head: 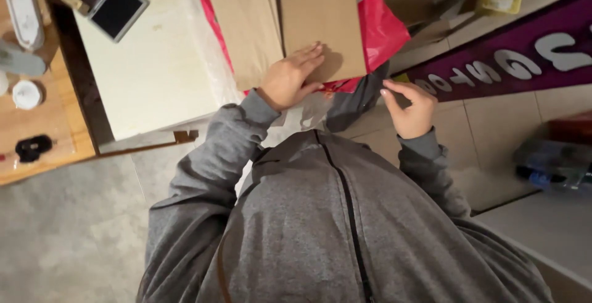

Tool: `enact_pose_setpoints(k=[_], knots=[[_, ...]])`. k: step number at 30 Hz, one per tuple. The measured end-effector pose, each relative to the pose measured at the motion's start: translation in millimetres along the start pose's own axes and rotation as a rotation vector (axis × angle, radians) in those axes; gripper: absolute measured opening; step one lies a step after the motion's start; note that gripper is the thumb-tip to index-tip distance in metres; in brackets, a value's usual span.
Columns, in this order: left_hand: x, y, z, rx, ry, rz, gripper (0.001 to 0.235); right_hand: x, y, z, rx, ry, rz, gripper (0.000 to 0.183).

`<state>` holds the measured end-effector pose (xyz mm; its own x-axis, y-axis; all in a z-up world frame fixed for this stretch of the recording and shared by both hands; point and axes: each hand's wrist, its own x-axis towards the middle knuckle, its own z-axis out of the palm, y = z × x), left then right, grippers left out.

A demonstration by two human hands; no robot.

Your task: Stamping a logo onto paper bags using an ink pad and a wooden hand stamp.

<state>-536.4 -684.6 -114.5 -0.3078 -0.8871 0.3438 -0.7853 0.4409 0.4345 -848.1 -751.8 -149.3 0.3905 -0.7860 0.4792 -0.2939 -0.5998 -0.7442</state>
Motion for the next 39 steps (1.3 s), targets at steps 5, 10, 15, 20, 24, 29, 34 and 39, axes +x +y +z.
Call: enact_pose_setpoints(k=[5,10,15,20,24,29,34,39], knots=[[1.0,-6.4,-1.2,0.024,-0.038,0.045,0.051,-9.1,14.5,2.0,0.029,-0.006,0.021,0.019],[-3.2,-11.9,4.3,0.015,-0.032,0.024,0.053,3.6,-11.8,26.4,0.179,-0.02,0.008,0.04],[-7.8,-13.3,8.7,0.0,-0.017,0.012,0.055,9.4,-26.8,37.8,0.094,0.027,0.011,0.046],[-9.9,-17.5,17.5,-0.009,0.007,0.017,0.055,9.0,-21.9,46.5,-0.029,0.048,0.004,0.052],[-10.2,-18.3,20.6,-0.024,0.033,0.026,0.055,6.8,-14.1,54.0,-0.03,0.033,0.054,0.053],[-11.7,-22.3,27.2,-0.012,0.037,0.029,0.056,8.7,-26.7,63.3,0.102,0.128,0.113,0.056],[-14.4,-21.2,24.5,-0.043,0.066,0.043,0.055,24.0,0.5,102.1,0.656,0.159,0.5,0.064],[-18.7,-5.2,-11.2,-0.496,0.353,-0.214,0.045,62.5,-114.5,92.3,0.058,0.047,-0.236,0.036]])
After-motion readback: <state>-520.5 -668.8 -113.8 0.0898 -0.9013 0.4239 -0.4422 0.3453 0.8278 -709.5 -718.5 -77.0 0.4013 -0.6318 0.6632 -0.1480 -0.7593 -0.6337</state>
